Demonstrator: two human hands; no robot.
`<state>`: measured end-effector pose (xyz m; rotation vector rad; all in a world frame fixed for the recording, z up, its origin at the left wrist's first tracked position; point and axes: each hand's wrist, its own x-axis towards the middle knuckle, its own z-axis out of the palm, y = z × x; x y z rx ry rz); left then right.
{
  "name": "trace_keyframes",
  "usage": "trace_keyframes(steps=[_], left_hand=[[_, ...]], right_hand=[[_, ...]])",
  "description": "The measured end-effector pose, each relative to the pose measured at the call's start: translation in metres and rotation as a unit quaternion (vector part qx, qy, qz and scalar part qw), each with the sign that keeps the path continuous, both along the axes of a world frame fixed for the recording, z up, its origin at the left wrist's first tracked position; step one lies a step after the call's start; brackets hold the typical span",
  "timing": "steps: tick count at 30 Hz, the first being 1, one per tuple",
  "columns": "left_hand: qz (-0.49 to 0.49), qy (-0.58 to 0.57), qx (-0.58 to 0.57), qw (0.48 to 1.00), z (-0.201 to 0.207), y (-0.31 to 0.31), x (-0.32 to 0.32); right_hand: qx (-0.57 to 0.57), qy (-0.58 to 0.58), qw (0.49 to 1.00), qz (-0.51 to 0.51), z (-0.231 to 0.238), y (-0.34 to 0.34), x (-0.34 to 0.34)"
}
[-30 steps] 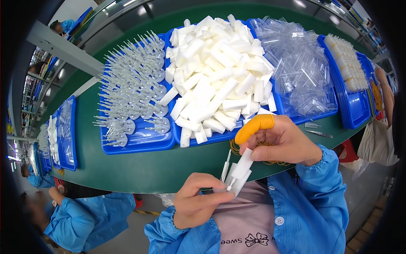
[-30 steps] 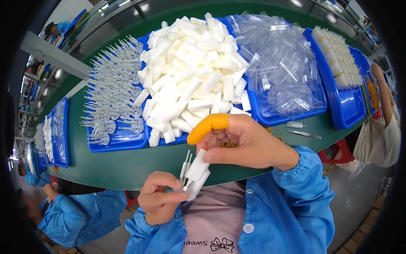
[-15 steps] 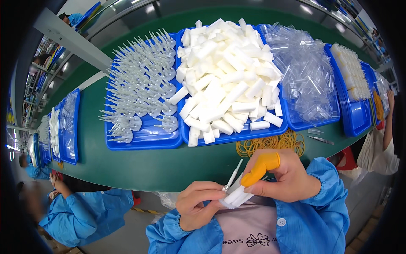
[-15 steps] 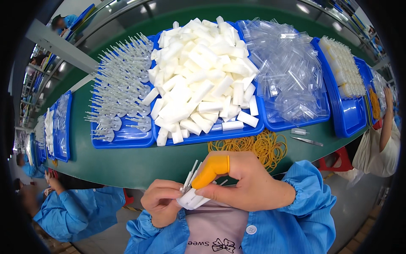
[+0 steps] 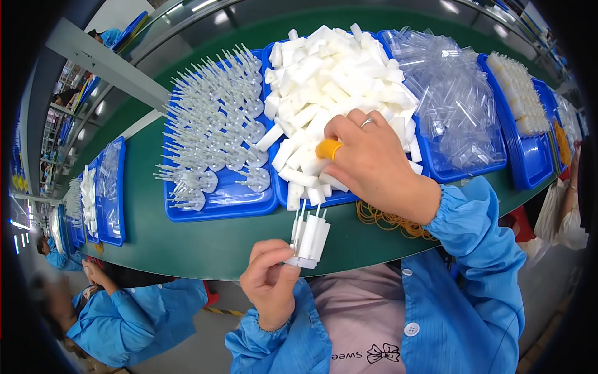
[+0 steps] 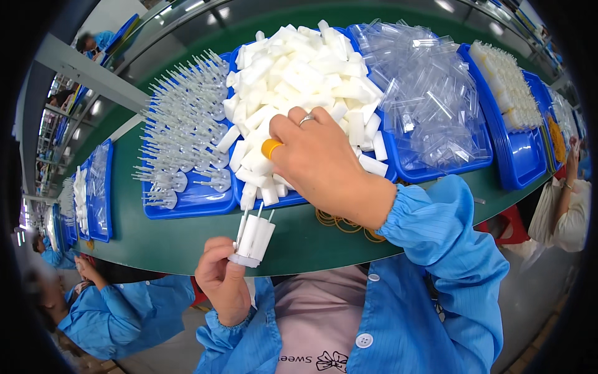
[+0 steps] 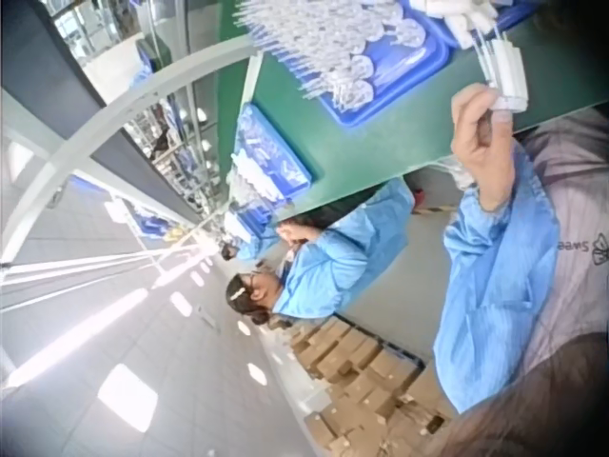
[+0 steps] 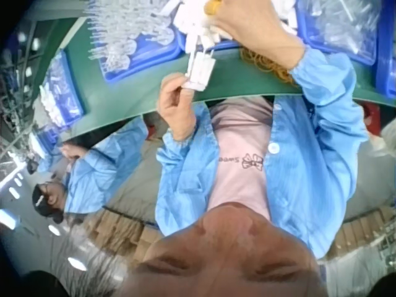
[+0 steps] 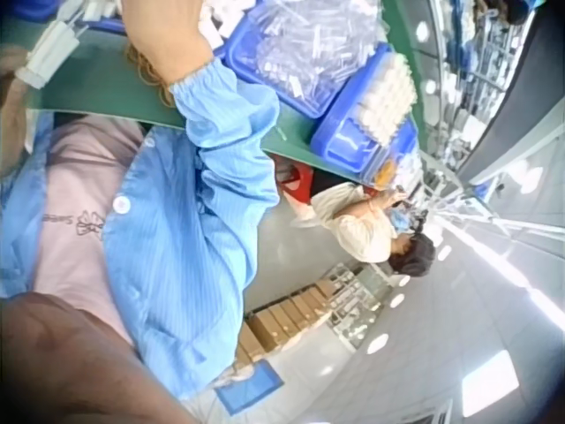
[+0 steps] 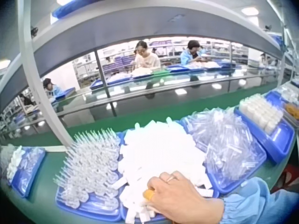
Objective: The person assembles small white plastic components by inserting clear plastic tubes into white cylindrical bases. They then secure the assembled units with yellow rubber bands and place them into a blue tray. The process is repeated continuously throughout the clip.
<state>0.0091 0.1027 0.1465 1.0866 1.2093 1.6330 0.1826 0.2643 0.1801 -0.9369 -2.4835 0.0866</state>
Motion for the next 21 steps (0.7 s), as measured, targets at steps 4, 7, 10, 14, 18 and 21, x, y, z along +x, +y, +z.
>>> trace_keyframes(steps=[4,7,10,14,18,21], left_hand=[[0.03,0.043,0.022,0.998,-0.005,-0.002,-0.006],[0.008,0.152,0.081,0.985,-0.006,0.0,-0.014],[-0.035,0.217,0.122,0.968,0.003,0.004,-0.011],[-0.075,0.225,0.142,0.961,0.012,0.007,-0.001],[-0.089,0.226,0.128,0.962,0.015,0.007,0.004],[-0.104,0.236,0.132,0.957,0.016,0.009,0.005]], right_hand=[[0.001,0.053,0.998,0.014,0.013,-0.004,0.007],[-0.169,0.189,0.966,0.049,0.038,-0.013,0.025],[-0.337,0.247,0.904,0.096,0.04,-0.006,0.044],[-0.464,0.264,0.841,0.086,0.035,-0.004,0.053],[-0.503,0.271,0.818,0.065,0.03,-0.007,0.048],[-0.562,0.26,0.782,0.07,0.025,-0.01,0.047]])
